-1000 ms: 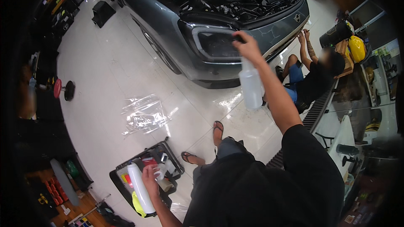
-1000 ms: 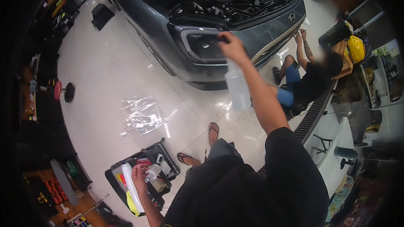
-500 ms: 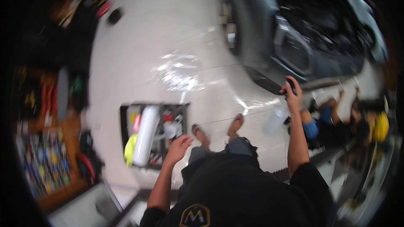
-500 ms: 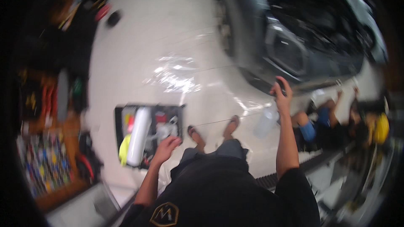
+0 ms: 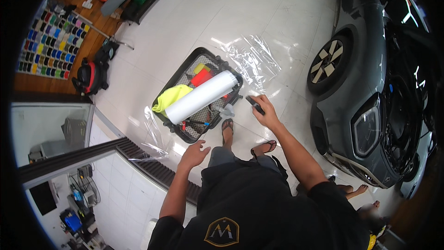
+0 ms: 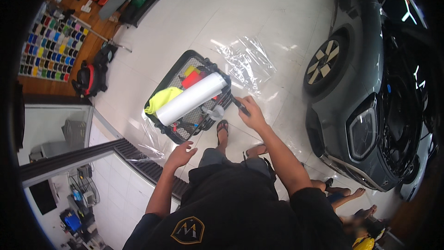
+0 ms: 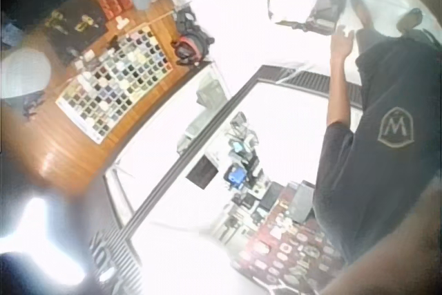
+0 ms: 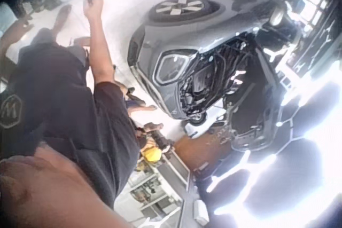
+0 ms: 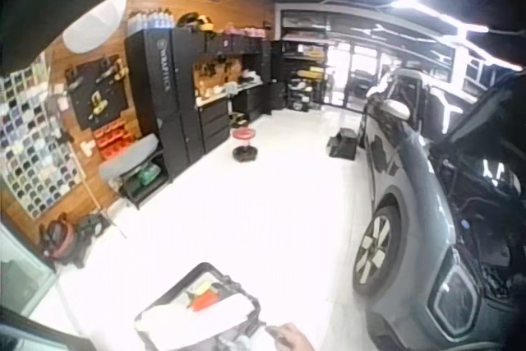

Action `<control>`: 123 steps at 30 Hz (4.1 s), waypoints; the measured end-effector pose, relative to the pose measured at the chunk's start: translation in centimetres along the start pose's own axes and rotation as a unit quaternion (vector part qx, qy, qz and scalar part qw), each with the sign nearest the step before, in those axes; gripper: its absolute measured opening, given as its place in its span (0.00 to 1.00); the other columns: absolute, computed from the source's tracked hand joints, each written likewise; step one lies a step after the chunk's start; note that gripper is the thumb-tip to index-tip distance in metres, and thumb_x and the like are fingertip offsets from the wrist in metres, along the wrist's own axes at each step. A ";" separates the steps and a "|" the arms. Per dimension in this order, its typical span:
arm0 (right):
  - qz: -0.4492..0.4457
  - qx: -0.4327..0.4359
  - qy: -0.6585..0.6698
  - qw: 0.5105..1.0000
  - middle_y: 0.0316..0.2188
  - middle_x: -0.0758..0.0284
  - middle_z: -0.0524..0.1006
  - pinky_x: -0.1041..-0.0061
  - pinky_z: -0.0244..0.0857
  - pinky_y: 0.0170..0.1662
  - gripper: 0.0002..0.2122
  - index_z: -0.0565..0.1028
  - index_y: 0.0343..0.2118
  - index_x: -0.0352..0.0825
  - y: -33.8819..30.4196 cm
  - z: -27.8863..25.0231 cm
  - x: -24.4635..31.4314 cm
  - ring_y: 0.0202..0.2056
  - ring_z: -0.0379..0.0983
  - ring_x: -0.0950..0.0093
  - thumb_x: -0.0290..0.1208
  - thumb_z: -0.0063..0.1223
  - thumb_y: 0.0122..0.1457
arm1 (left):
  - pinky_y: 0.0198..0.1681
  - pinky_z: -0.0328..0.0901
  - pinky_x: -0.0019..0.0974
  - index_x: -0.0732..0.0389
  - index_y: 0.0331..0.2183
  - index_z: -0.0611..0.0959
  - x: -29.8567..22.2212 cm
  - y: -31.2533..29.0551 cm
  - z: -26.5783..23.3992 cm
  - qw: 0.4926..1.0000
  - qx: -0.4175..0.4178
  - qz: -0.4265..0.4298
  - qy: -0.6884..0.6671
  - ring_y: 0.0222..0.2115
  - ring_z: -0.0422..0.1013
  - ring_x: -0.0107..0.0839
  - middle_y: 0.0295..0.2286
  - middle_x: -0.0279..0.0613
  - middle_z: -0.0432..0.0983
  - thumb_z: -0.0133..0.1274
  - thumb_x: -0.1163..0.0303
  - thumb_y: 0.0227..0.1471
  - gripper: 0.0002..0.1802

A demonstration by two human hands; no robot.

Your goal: The person applies a clear protective film to the front bumper and headlight area of a grey car. They use a red squeegee to smooth the film and a spray bottle to apply liquid, while another person assists by holding the film in place.

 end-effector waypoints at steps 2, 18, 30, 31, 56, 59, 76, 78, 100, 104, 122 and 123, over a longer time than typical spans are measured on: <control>0.019 0.056 -0.017 0.998 0.37 0.60 0.71 0.67 0.67 0.43 0.24 0.74 0.57 0.39 2.9 2.3 -0.2 0.39 0.72 0.63 0.26 0.56 0.55 | 0.49 0.70 0.46 0.62 0.54 0.77 1.4 -1.0 -1.1 0.998 -0.017 -0.017 -0.053 0.42 0.78 0.50 0.44 0.58 0.80 0.57 0.52 0.57 0.30; 0.133 -0.078 -0.025 0.988 0.43 0.60 0.73 0.73 0.71 0.38 0.21 0.69 0.60 0.37 -0.5 5.3 0.5 0.39 0.74 0.70 0.23 0.51 0.62 | 0.55 0.64 0.58 0.53 0.64 0.64 -5.0 13.3 -6.3 0.892 -0.355 0.170 0.221 0.53 0.69 0.52 0.53 0.51 0.68 0.65 0.67 0.47 0.44; 0.185 -0.041 0.133 0.973 0.38 0.64 0.78 0.74 0.71 0.39 0.18 0.73 0.54 0.32 0.3 6.5 5.2 0.34 0.75 0.74 0.28 0.58 0.61 | 0.48 0.71 0.44 0.62 0.52 0.77 -1.1 15.6 -17.3 0.982 -0.115 0.152 0.004 0.42 0.78 0.48 0.41 0.54 0.81 0.72 0.63 0.37 0.38; 0.207 -0.030 0.163 0.964 0.39 0.63 0.78 0.73 0.71 0.40 0.19 0.73 0.54 0.32 0.9 7.5 6.0 0.36 0.75 0.73 0.29 0.59 0.60 | 0.47 0.71 0.43 0.63 0.51 0.77 -1.6 13.4 -18.3 0.978 -0.123 0.163 -0.042 0.42 0.79 0.46 0.40 0.54 0.81 0.73 0.65 0.37 0.37; 0.060 -0.085 0.159 0.982 0.40 0.59 0.80 0.69 0.68 0.50 0.22 0.74 0.51 0.27 -10.0 -23.1 16.3 0.45 0.76 0.69 0.43 0.39 0.72 | 0.47 0.68 0.32 0.62 0.58 0.71 -22.6 -4.2 3.7 0.829 -0.170 0.297 -0.442 0.49 0.71 0.28 0.50 0.40 0.73 0.47 0.63 0.68 0.21; 0.102 -0.015 -0.029 0.994 0.35 0.53 0.81 0.65 0.69 0.47 0.19 0.77 0.47 0.27 -11.6 -27.9 18.4 0.41 0.78 0.61 0.40 0.42 0.70 | 0.50 0.67 0.33 0.64 0.58 0.72 -25.1 -8.0 1.2 0.796 -0.280 0.376 -0.382 0.50 0.70 0.29 0.50 0.42 0.73 0.48 0.65 0.67 0.22; -0.037 0.256 -0.249 0.933 0.25 0.54 0.78 0.59 0.66 0.38 0.16 0.78 0.30 0.29 -12.9 -26.5 24.9 0.29 0.73 0.55 0.39 0.50 0.65 | 0.36 0.68 0.29 0.68 0.33 0.85 -33.8 -17.6 3.4 0.817 -0.254 0.446 -0.264 0.30 0.75 0.22 0.27 0.38 0.82 0.58 0.67 0.61 0.12; -0.015 0.284 -0.224 0.932 0.24 0.54 0.77 0.61 0.65 0.36 0.17 0.77 0.30 0.28 -13.3 -26.4 24.9 0.28 0.71 0.58 0.40 0.50 0.66 | 0.38 0.68 0.29 0.68 0.36 0.84 -34.0 -17.1 3.0 0.828 -0.219 0.446 -0.261 0.31 0.75 0.22 0.29 0.40 0.82 0.58 0.67 0.61 0.12; -0.025 -0.158 0.095 0.982 0.35 0.68 0.80 0.80 0.74 0.37 0.22 0.77 0.48 0.30 -21.3 -47.8 29.9 0.34 0.78 0.82 0.46 0.61 0.60 | 0.64 0.52 0.61 0.47 0.70 0.49 -17.2 2.9 13.5 0.851 0.036 0.250 -0.460 0.69 0.43 0.42 0.71 0.41 0.38 0.53 0.61 0.64 0.43; -0.014 -0.253 0.207 0.945 0.37 0.65 0.81 0.77 0.76 0.38 0.21 0.77 0.49 0.30 -23.8 -49.5 26.7 0.33 0.80 0.78 0.43 0.60 0.61 | 0.65 0.52 0.56 0.47 0.70 0.47 -24.3 5.6 9.2 0.772 -0.003 0.339 -0.537 0.66 0.53 0.40 0.66 0.45 0.53 0.53 0.65 0.64 0.43; 0.061 -0.255 0.334 0.905 0.44 0.62 0.79 0.72 0.75 0.46 0.17 0.74 0.51 0.29 -31.6 -47.1 20.5 0.41 0.79 0.75 0.35 0.54 0.64 | 0.63 0.61 0.47 0.61 0.68 0.56 -36.3 2.7 23.3 0.898 0.076 0.426 -0.077 0.62 0.61 0.53 0.65 0.59 0.54 0.77 0.57 0.35 0.65; 0.086 -0.238 0.288 0.924 0.44 0.63 0.79 0.76 0.73 0.44 0.17 0.74 0.49 0.28 -31.4 -46.7 20.7 0.40 0.78 0.78 0.35 0.56 0.63 | 0.63 0.60 0.48 0.62 0.68 0.54 -36.7 2.3 23.3 0.890 0.063 0.449 -0.046 0.63 0.60 0.54 0.65 0.59 0.54 0.77 0.57 0.35 0.66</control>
Point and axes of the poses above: each hand's wrist, its own y-axis towards the middle knuckle, its own z-axis out of the palm, x = y × z, the point moved 4 cm from there along y, towards the middle knuckle
